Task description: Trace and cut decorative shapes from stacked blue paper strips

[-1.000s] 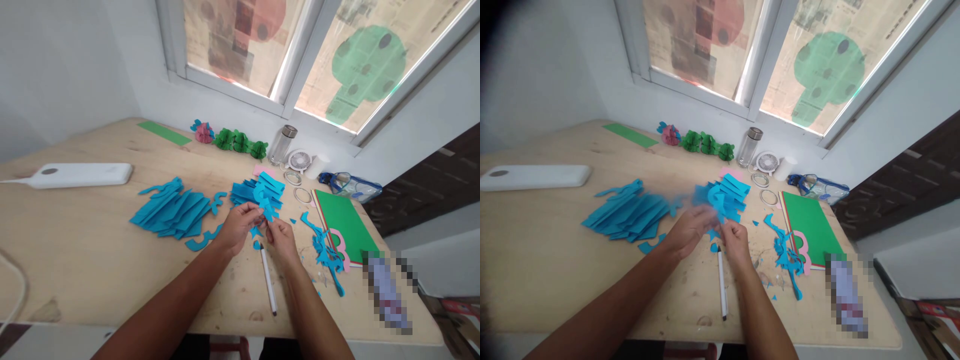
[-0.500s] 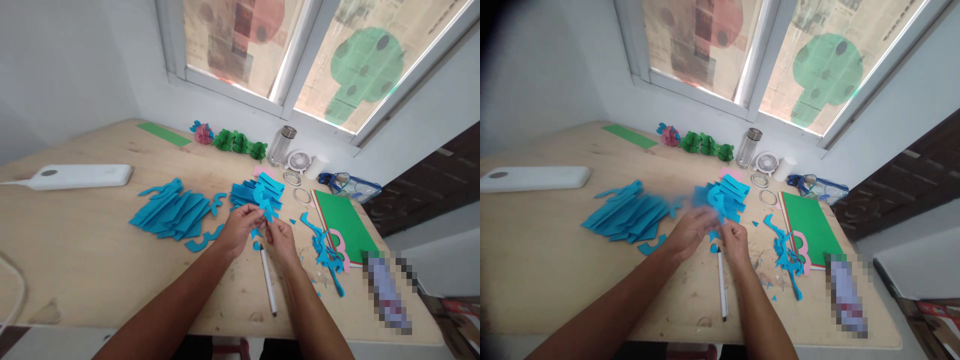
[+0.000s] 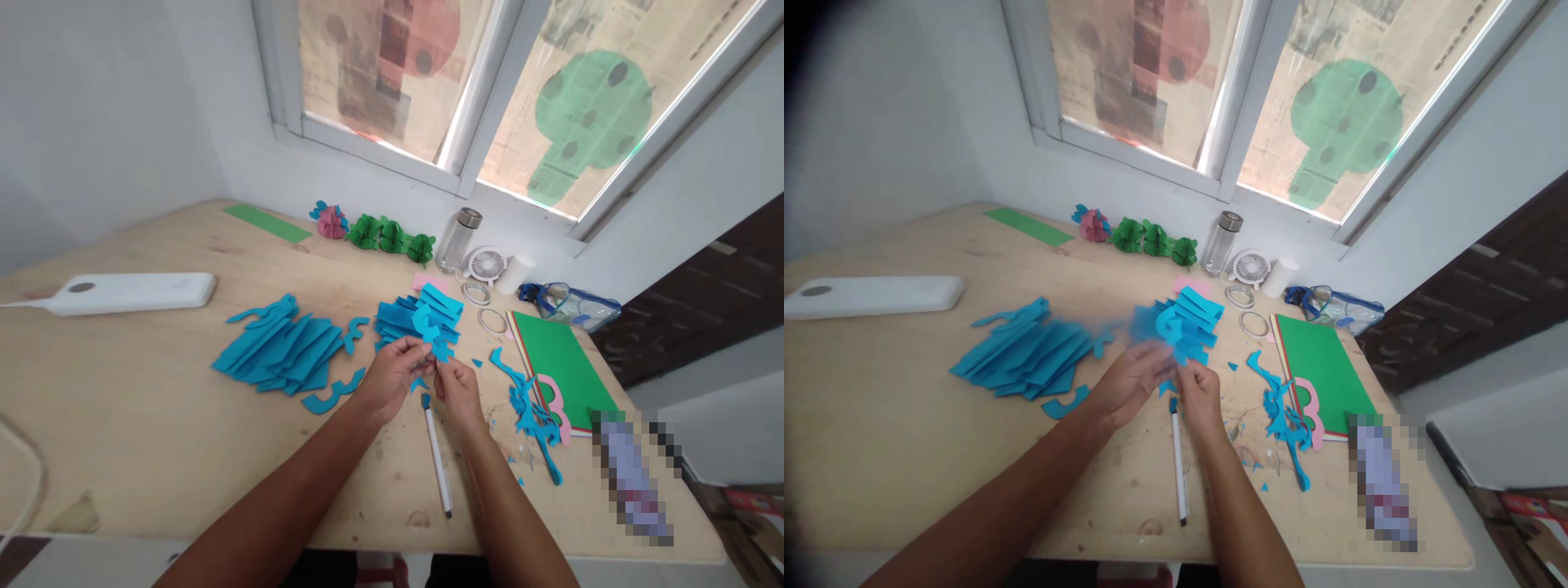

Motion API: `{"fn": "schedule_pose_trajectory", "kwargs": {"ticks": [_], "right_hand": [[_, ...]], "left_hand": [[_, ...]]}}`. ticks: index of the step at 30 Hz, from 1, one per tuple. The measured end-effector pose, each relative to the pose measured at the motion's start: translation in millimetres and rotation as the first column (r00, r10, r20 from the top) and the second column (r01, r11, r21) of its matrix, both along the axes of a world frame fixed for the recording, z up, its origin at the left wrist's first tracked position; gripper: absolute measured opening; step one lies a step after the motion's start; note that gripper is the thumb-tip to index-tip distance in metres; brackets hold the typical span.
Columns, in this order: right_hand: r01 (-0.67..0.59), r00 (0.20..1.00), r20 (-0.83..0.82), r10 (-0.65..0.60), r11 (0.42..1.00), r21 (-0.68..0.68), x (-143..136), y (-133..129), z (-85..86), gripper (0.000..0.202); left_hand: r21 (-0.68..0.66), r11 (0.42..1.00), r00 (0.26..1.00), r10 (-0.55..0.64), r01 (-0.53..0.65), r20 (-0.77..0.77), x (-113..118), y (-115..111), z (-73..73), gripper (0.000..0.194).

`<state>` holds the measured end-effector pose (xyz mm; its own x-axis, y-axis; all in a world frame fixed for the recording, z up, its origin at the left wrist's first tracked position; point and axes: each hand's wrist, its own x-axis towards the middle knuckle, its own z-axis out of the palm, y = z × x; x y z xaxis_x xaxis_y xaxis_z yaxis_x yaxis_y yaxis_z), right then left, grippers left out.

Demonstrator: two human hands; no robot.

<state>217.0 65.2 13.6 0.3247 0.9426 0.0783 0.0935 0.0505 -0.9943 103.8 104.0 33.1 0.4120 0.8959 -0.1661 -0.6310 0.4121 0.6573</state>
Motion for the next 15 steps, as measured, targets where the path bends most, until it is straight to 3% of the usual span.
{"fn": "schedule_pose_trajectory", "kwargs": {"ticks": [8, 11, 15], "right_hand": [[0.060, 0.992, -0.108, -0.057, 0.998, 0.017, 5.1, 1.8, 2.8, 0.052], [0.094, 0.982, -0.170, -0.085, 0.994, 0.050, 7.0, 1.8, 4.7, 0.049], [0.033, 0.961, -0.276, -0.024, 0.999, 0.028, 6.7, -0.7, 8.9, 0.040]], "left_hand": [[-0.022, 0.998, 0.998, 0.057, -0.057, -0.033, -2.2, 9.3, -3.1, 0.030], [-0.009, 1.000, 0.996, 0.015, -0.016, -0.085, -2.0, 9.2, -4.8, 0.030], [0.054, 0.997, 0.988, -0.046, 0.054, -0.146, -0.3, 6.5, -7.0, 0.029]]}}
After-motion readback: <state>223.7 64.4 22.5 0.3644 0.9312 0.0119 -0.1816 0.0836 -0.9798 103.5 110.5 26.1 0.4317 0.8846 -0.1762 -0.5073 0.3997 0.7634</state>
